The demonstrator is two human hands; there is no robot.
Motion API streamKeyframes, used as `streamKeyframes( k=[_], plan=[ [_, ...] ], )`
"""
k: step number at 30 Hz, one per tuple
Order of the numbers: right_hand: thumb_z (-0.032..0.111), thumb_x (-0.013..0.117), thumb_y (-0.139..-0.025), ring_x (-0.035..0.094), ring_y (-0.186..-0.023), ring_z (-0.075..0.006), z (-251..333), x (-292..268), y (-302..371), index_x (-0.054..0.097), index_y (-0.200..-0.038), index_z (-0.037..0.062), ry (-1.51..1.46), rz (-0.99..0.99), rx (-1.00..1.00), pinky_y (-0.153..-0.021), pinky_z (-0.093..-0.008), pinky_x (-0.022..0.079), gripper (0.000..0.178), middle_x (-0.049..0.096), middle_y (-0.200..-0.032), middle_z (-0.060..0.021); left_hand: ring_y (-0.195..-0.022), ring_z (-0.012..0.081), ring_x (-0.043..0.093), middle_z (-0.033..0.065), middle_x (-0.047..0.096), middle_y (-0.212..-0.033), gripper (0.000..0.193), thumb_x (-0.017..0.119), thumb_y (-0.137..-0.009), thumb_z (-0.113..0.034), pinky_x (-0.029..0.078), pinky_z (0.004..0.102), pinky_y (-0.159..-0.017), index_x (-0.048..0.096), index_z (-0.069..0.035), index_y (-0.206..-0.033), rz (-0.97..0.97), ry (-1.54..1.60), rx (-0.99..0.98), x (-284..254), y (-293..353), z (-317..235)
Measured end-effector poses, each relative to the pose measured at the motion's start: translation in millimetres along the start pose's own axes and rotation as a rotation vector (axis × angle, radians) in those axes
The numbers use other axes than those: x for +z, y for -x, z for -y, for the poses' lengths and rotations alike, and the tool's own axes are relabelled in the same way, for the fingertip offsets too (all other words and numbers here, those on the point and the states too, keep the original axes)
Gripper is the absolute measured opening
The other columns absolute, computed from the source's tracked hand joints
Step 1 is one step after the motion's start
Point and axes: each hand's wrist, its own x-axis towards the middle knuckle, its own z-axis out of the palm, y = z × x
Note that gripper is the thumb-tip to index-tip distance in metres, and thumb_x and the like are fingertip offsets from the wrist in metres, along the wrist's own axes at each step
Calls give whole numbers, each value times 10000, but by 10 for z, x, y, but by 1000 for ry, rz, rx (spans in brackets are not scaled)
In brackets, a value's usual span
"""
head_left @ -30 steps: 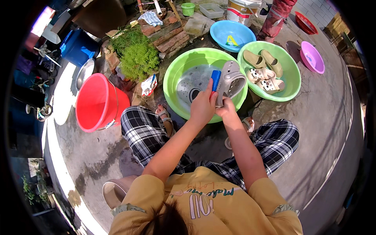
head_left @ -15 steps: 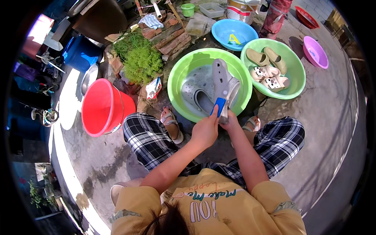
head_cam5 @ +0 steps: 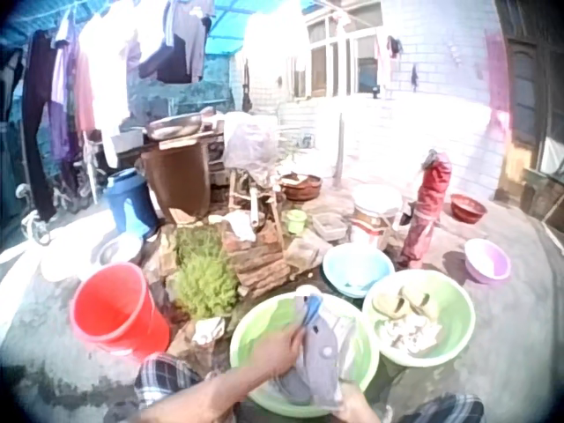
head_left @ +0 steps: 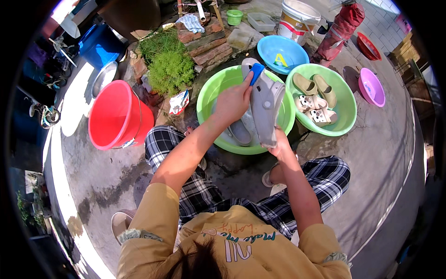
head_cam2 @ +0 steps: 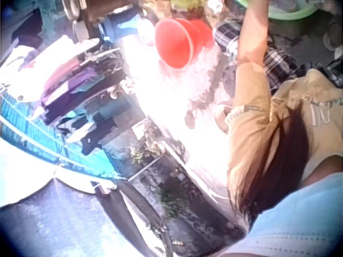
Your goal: The person scrubs a grey clog-style shoe with a blue brush while sitting on the ground. They dip the shoe into a green basin of soapy water and scrub the exterior and interior surfaces repeatedly. The person handles the shoe and brush with both hands, occasionally rinsing the shoe in the basin.
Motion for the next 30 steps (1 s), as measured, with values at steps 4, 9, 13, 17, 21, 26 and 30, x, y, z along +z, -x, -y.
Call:
streamKeyframes(
  k=[4, 9, 13, 17, 21, 26, 30],
  plan=[
    [218, 611, -871, 562, -860, -157, 243, 104, -3, 519, -1159, -12, 259, -142, -171, -776, -306, 438, 380, 617, -986, -78, -637, 334, 583, 159, 586, -693, 408, 454, -909, -252, 444, 442, -567, 444, -161, -1306, -110, -30, -21, -148, -327, 279],
    [158, 613, -851, 583, -925, -187, 785, -46, -114, 518, -1179, -40, 836, -230, -486, -853, -288, 419, 394, 633, -1025, -138, -664, 327, 594, 179, 597, -734, 406, 489, -896, -216, 445, 415, -588, 464, -168, -1298, -104, 115, 165, -93, -273, 142],
    [81, 637, -777, 611, -889, -325, 1203, 108, 14, 538, -1216, 133, 1363, -303, -730, -752, -349, 480, 453, 616, -1047, -164, -642, 321, 597, 183, 594, -708, 396, 497, -893, -211, 446, 408, -572, 481, -167, -1286, -102, 139, -215, -269, -563, 380],
    [-33, 615, -644, 602, -842, -341, 1309, 168, -112, 571, -1152, 114, 1574, -352, -1073, -718, -385, 482, 530, 620, -962, -143, -591, 324, 575, 147, 582, -652, 389, 490, -894, -241, 436, 418, -532, 489, -171, -1276, -8, 143, 231, 68, -271, 125],
    [-60, 588, -605, 584, -858, -337, 1234, 203, -127, 573, -1037, 42, 1545, -400, -1159, -747, -390, 467, 444, 599, -930, -142, -615, 330, 574, 162, 579, -681, 431, 510, -889, -194, 442, 389, -577, 450, -199, -1315, -85, 180, -113, -17, -499, 362],
    [-81, 581, -586, 568, -852, -341, 1254, 271, -250, 572, -1033, 53, 1491, -391, -1211, -743, -402, 455, 466, 579, -888, -131, -603, 340, 581, 160, 585, -657, 403, 507, -885, -221, 445, 428, -542, 479, -173, -1284, -51, 142, 83, 52, -322, 168],
    [-92, 582, -570, 557, -837, -341, 1256, 310, -145, 576, -1035, 56, 1519, -389, -1233, -736, -399, 451, 488, 565, -875, -130, -610, 334, 594, 150, 609, -679, 378, 494, -892, -244, 451, 436, -537, 505, -145, -1256, -173, 162, -282, -44, -533, 447]
  ],
)
